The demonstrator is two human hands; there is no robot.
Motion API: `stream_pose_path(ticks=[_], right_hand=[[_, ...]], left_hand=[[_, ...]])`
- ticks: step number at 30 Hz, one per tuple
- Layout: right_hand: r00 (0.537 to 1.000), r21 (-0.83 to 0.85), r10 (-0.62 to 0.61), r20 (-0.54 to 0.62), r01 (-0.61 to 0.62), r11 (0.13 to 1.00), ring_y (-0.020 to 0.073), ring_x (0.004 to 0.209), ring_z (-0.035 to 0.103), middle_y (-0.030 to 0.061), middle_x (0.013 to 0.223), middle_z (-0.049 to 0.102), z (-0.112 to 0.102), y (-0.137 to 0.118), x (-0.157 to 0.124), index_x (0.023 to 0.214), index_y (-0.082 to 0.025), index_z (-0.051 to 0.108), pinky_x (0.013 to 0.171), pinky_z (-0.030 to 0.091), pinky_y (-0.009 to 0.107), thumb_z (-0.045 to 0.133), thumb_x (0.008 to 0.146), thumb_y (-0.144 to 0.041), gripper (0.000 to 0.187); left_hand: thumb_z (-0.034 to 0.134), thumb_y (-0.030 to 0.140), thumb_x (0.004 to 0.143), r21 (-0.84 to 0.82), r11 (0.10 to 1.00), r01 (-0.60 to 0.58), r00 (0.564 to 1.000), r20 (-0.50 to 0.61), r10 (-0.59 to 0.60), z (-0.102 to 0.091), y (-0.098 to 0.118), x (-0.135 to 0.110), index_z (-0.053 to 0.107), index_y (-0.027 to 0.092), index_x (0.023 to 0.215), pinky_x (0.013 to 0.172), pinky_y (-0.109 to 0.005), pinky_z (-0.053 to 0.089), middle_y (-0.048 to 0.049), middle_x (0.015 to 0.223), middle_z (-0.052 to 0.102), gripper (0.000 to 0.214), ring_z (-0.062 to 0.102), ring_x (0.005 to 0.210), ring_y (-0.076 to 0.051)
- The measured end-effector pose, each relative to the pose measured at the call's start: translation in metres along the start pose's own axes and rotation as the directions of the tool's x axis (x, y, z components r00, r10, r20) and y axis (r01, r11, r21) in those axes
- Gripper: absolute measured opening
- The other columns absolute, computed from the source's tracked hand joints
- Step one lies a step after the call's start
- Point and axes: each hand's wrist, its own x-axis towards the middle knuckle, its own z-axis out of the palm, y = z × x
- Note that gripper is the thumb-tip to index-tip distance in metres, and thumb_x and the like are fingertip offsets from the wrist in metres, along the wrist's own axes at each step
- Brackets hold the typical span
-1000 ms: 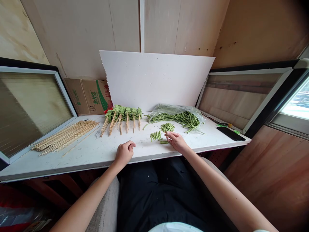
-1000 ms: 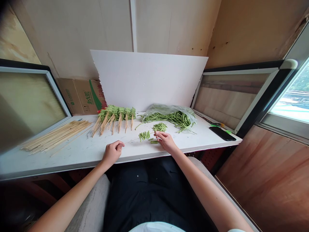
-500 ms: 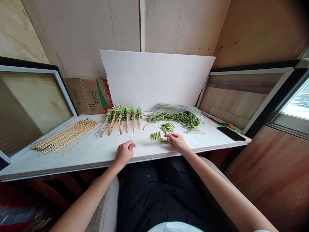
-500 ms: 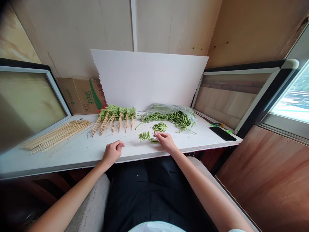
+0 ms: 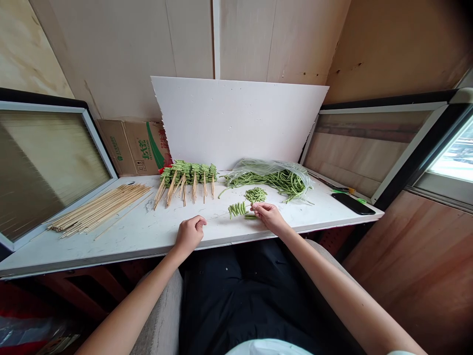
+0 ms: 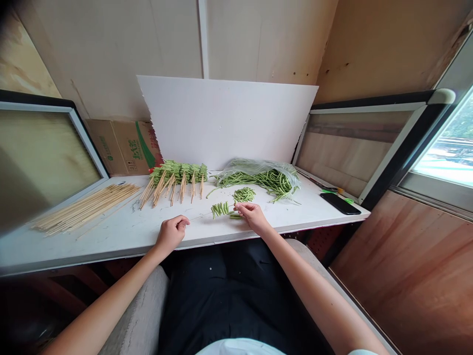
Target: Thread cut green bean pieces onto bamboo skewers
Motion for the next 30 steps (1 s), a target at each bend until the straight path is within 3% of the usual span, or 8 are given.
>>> stream_pose_path(ticks=[16, 30], right_hand=[[1.0, 0.004, -0.022, -0.001, 0.022, 1.0, 0.0141, 0.069, 0.055, 0.0037, 0.082, 0.075, -0.0013, 0.0038, 0.0012, 0.083, -0.023, 0.085, 0.068, 0.045, 0.029, 0.093, 0.072, -0.049, 0.029], [0.999, -0.076, -0.046, 0.009, 0.047, 0.996, 0.0146, 0.067, 0.054, 0.0053, 0.082, 0.075, -0.0018, 0.0039, 0.0003, 0.083, -0.021, 0.084, 0.067, 0.046, 0.031, 0.091, 0.072, -0.056, 0.037]], left_hand=[[0.054, 0.016, 0.091, 0.022, 1.0, 0.016, 1.0, 0.017, -0.016, -0.0007, 0.0012, 0.0006, 0.075, 0.021, 0.079, 0.068, -0.028, 0.047, -0.0029, 0.074, 0.077, 0.024, 0.068, 0.065, -0.019], [0.053, 0.016, 0.091, 0.031, 0.999, 0.022, 1.0, 0.02, -0.023, -0.0012, 0.0017, 0.0011, 0.074, 0.022, 0.078, 0.068, -0.029, 0.047, -0.0032, 0.076, 0.078, 0.025, 0.069, 0.066, -0.02]])
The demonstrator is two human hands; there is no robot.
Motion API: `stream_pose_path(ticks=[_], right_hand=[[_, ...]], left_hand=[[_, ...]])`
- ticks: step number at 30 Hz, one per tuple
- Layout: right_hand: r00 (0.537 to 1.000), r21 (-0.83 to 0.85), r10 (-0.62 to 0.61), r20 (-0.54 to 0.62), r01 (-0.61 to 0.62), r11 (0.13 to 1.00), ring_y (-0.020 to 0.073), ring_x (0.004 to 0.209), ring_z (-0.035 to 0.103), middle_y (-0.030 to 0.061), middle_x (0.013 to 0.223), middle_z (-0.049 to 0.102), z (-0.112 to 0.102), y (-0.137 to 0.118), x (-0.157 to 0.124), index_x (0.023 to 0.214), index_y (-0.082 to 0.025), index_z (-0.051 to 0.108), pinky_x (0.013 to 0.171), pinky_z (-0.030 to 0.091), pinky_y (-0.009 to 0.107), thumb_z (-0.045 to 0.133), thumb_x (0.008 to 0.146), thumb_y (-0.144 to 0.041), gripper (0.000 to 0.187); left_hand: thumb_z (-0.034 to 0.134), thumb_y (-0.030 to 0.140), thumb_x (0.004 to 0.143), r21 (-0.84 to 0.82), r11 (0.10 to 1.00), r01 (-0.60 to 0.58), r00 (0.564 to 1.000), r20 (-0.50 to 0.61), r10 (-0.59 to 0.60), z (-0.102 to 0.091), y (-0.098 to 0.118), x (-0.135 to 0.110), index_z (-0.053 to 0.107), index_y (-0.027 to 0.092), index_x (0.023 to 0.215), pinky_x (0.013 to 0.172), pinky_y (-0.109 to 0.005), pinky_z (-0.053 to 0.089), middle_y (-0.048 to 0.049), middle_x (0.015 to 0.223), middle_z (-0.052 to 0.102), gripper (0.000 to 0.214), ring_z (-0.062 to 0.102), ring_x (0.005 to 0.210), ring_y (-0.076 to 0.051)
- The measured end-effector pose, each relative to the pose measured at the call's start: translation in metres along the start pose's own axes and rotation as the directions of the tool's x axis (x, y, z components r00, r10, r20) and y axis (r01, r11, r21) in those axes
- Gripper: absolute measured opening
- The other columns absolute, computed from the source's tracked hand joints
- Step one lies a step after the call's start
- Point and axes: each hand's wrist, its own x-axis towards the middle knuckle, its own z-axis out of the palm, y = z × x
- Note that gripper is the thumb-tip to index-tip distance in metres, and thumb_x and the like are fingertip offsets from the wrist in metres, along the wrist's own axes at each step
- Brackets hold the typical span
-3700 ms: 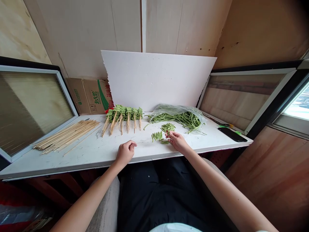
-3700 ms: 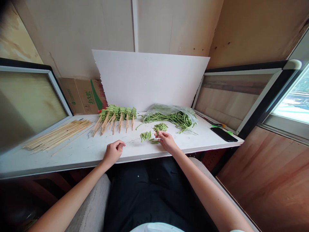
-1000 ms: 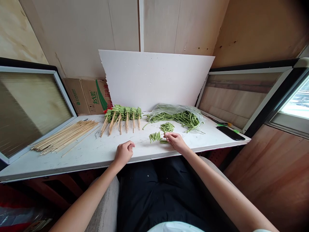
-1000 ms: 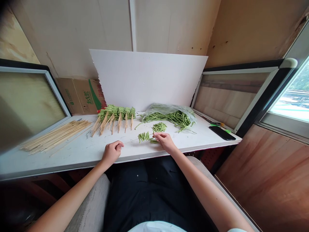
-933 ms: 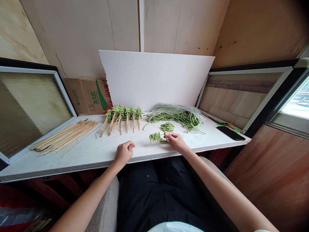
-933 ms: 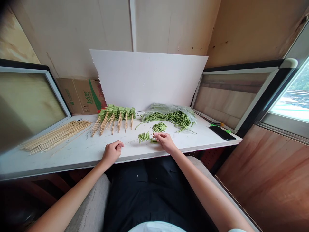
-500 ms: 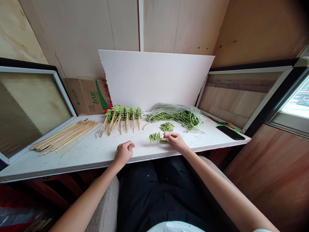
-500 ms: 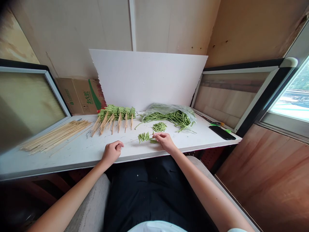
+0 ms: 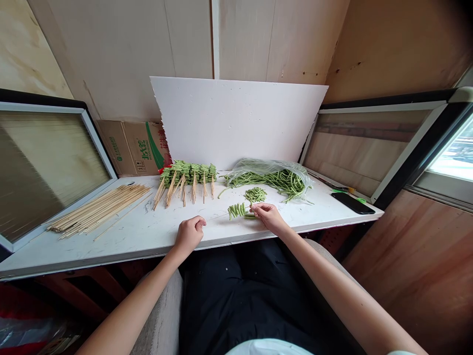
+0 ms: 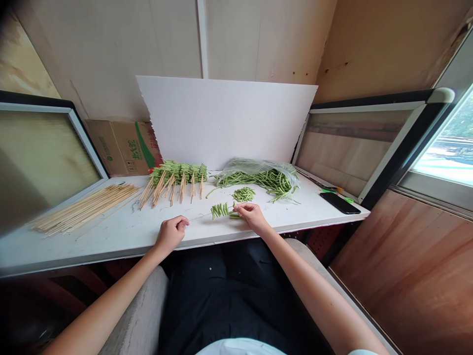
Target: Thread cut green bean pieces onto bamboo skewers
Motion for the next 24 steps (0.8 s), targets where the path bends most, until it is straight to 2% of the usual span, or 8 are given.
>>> stream_pose_path(ticks=[8, 19, 24], right_hand=[[1.0, 0.057, 0.029, -0.002, -0.029, 0.998, 0.0131, 0.065, 0.052, 0.0052, 0.083, 0.076, 0.005, -0.008, -0.002, 0.086, -0.021, 0.084, 0.066, 0.045, 0.03, 0.091, 0.072, -0.053, 0.036], [0.998, 0.137, 0.065, -0.019, -0.062, 0.989, 0.0124, 0.065, 0.054, 0.0021, 0.074, 0.069, 0.007, -0.013, -0.002, 0.079, -0.02, 0.08, 0.067, 0.046, 0.028, 0.094, 0.068, -0.051, 0.036], [0.997, 0.16, 0.076, -0.022, -0.071, 0.985, 0.0153, 0.071, 0.059, 0.0022, 0.072, 0.068, 0.01, -0.017, -0.004, 0.079, -0.02, 0.079, 0.07, 0.047, 0.029, 0.093, 0.067, -0.051, 0.036]], left_hand=[[0.052, 0.017, 0.092, 0.012, 1.0, -0.004, 1.0, 0.018, 0.004, 0.001, 0.0, -0.001, 0.074, 0.022, 0.08, 0.068, -0.03, 0.048, -0.0029, 0.075, 0.078, 0.025, 0.069, 0.066, -0.02], [0.051, 0.018, 0.094, 0.028, 0.999, -0.031, 0.998, 0.062, 0.029, 0.0, 0.003, -0.001, 0.074, 0.022, 0.082, 0.068, -0.03, 0.047, -0.0025, 0.075, 0.077, 0.026, 0.067, 0.065, -0.019], [0.051, 0.02, 0.096, 0.032, 0.999, -0.04, 0.997, 0.07, 0.038, 0.0, 0.002, -0.002, 0.074, 0.022, 0.084, 0.068, -0.029, 0.047, -0.0025, 0.076, 0.077, 0.026, 0.067, 0.066, -0.018]])
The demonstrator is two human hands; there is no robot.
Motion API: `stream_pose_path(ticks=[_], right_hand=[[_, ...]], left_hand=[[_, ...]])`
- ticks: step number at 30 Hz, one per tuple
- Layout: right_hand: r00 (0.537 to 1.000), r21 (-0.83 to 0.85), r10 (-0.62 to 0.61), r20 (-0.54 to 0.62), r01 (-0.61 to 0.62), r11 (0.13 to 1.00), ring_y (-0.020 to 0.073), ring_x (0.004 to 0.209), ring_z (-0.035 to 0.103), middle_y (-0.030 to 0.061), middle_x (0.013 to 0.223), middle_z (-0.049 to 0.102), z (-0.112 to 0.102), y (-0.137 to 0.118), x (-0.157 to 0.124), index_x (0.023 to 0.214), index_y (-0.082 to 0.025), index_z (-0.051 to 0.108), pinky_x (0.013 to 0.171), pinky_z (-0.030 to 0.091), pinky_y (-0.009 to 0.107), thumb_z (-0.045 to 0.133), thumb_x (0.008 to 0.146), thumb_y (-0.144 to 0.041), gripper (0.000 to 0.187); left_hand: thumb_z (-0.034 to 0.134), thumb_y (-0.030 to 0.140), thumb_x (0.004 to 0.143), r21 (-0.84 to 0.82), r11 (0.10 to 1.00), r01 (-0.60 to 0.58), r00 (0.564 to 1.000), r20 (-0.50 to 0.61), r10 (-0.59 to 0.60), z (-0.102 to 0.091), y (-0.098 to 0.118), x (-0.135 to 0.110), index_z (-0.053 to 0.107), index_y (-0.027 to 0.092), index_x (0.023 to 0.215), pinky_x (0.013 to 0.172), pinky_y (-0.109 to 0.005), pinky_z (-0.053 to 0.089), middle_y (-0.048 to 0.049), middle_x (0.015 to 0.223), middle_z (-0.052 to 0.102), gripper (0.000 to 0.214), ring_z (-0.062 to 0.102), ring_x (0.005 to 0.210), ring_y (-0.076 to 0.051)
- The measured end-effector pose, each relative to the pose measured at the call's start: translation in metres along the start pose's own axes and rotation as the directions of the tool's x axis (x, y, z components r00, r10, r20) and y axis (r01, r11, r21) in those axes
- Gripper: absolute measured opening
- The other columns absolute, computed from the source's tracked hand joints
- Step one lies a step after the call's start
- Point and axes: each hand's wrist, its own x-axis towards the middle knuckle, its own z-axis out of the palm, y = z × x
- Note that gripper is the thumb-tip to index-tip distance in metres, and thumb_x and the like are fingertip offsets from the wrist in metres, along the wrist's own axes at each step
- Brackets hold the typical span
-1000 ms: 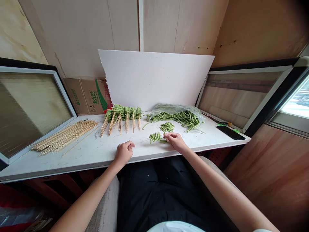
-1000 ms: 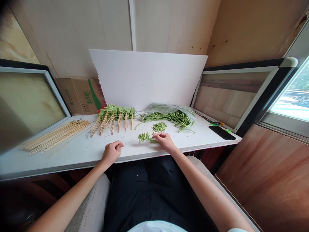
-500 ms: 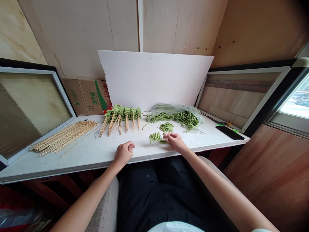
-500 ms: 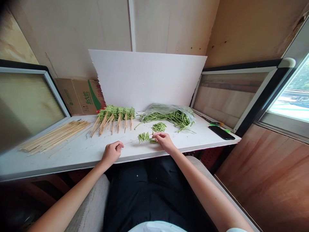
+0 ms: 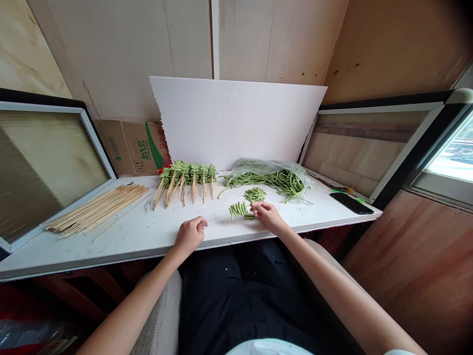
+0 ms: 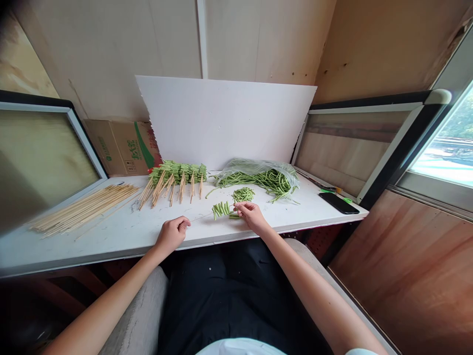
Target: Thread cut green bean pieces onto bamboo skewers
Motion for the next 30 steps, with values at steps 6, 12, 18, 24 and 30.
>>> stream_pose_path(ticks=[6, 12, 18, 24, 30], right_hand=[[1.0, -0.009, -0.002, 0.004, 0.002, 1.0, 0.0166, 0.072, 0.06, 0.0023, 0.072, 0.069, 0.0016, -0.0025, -0.0014, 0.08, -0.02, 0.077, 0.072, 0.048, 0.031, 0.091, 0.068, -0.052, 0.037], [1.0, -0.072, -0.015, 0.004, 0.015, 0.997, 0.0184, 0.074, 0.061, 0.0029, 0.071, 0.067, 0.002, -0.0034, -0.0019, 0.08, -0.021, 0.075, 0.07, 0.048, 0.031, 0.088, 0.069, -0.059, 0.042], [1.0, -0.064, -0.012, 0.014, 0.013, 0.998, 0.018, 0.073, 0.061, 0.0027, 0.071, 0.067, 0.002, -0.0043, -0.0021, 0.081, -0.021, 0.074, 0.069, 0.047, 0.031, 0.088, 0.069, -0.06, 0.043], [0.999, -0.041, -0.014, 0.029, 0.015, 0.999, 0.0163, 0.071, 0.059, 0.0023, 0.073, 0.067, 0.0003, -0.0021, -0.0007, 0.083, -0.021, 0.076, 0.068, 0.045, 0.03, 0.088, 0.071, -0.058, 0.041], [0.999, -0.048, -0.016, 0.031, 0.017, 0.999, 0.0172, 0.071, 0.06, 0.0025, 0.072, 0.067, -0.0001, -0.0008, 0.0001, 0.083, -0.021, 0.075, 0.067, 0.045, 0.03, 0.087, 0.072, -0.059, 0.041]], left_hand=[[0.051, 0.021, 0.097, 0.001, 1.0, -0.02, 1.0, 0.007, 0.02, 0.0005, -0.0015, -0.0008, 0.073, 0.023, 0.085, 0.069, -0.029, 0.047, -0.0023, 0.078, 0.077, 0.026, 0.069, 0.068, -0.019], [0.05, 0.022, 0.098, 0.021, 0.999, -0.034, 0.999, 0.024, 0.034, -0.0003, -0.0003, -0.0009, 0.074, 0.023, 0.086, 0.068, -0.029, 0.046, -0.0022, 0.079, 0.078, 0.026, 0.068, 0.067, -0.018], [0.05, 0.023, 0.099, 0.037, 0.999, -0.037, 0.999, 0.036, 0.036, -0.0008, 0.0013, -0.0014, 0.074, 0.022, 0.087, 0.066, -0.029, 0.044, -0.0021, 0.077, 0.076, 0.027, 0.065, 0.064, -0.018], [0.049, 0.025, 0.101, 0.05, 0.998, -0.043, 0.998, 0.047, 0.041, -0.0012, 0.0019, -0.0015, 0.073, 0.023, 0.087, 0.067, -0.029, 0.043, -0.0024, 0.079, 0.077, 0.028, 0.067, 0.068, -0.019], [0.049, 0.026, 0.101, 0.055, 0.997, -0.054, 0.997, 0.058, 0.051, -0.0018, 0.0034, -0.0011, 0.073, 0.024, 0.087, 0.07, -0.029, 0.046, -0.0027, 0.085, 0.079, 0.027, 0.071, 0.074, -0.02]])
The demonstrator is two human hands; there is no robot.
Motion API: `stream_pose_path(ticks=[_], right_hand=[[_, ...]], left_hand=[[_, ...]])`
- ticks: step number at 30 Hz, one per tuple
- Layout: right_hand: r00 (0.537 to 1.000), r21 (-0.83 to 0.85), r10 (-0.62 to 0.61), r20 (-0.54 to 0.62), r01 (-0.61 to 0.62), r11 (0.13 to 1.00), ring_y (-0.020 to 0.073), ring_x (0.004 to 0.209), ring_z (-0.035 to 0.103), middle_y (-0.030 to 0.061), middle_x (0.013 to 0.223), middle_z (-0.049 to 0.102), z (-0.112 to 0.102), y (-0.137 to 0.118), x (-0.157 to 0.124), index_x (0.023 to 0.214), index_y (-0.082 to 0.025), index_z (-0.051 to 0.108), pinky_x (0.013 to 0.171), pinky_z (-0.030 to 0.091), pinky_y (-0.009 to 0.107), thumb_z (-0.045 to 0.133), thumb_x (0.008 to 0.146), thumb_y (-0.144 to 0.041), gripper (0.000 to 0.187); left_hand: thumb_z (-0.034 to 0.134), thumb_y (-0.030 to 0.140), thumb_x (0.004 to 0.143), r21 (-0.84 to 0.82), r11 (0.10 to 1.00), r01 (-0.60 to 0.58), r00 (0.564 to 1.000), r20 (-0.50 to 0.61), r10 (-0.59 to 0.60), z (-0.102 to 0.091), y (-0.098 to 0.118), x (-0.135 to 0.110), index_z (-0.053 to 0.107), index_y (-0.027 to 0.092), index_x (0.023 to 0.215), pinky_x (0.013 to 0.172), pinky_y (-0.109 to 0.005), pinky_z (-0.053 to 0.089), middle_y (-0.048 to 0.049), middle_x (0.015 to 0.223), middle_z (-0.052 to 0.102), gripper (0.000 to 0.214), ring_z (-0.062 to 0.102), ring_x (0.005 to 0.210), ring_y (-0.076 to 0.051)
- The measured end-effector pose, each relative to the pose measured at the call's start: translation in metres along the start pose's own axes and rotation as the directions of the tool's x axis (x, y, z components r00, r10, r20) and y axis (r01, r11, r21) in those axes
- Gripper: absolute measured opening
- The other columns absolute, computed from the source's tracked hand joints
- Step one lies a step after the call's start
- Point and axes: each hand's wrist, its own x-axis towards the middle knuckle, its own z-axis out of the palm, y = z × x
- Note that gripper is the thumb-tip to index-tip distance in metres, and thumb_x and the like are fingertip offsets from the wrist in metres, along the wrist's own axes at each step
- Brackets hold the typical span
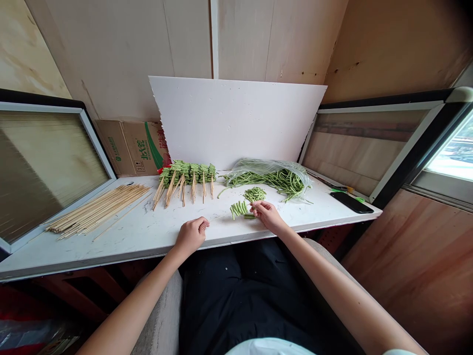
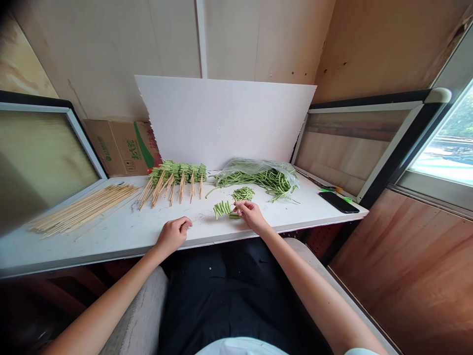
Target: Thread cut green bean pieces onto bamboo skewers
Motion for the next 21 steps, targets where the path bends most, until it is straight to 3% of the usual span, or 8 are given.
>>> stream_pose_path(ticks=[21], right_hand=[[1.0, -0.031, -0.009, 0.014, 0.009, 0.999, 0.0144, 0.063, 0.055, 0.0036, 0.078, 0.073, -0.0012, 0.0027, 0.0009, 0.086, -0.022, 0.075, 0.067, 0.046, 0.031, 0.085, 0.075, -0.061, 0.042]], left_hand=[[0.049, 0.024, 0.1, 0.003, 1.0, -0.022, 0.999, 0.026, 0.022, 0.0001, -0.0002, 0.0002, 0.073, 0.024, 0.089, 0.071, -0.03, 0.05, -0.003, 0.089, 0.081, 0.026, 0.074, 0.079, -0.021]])
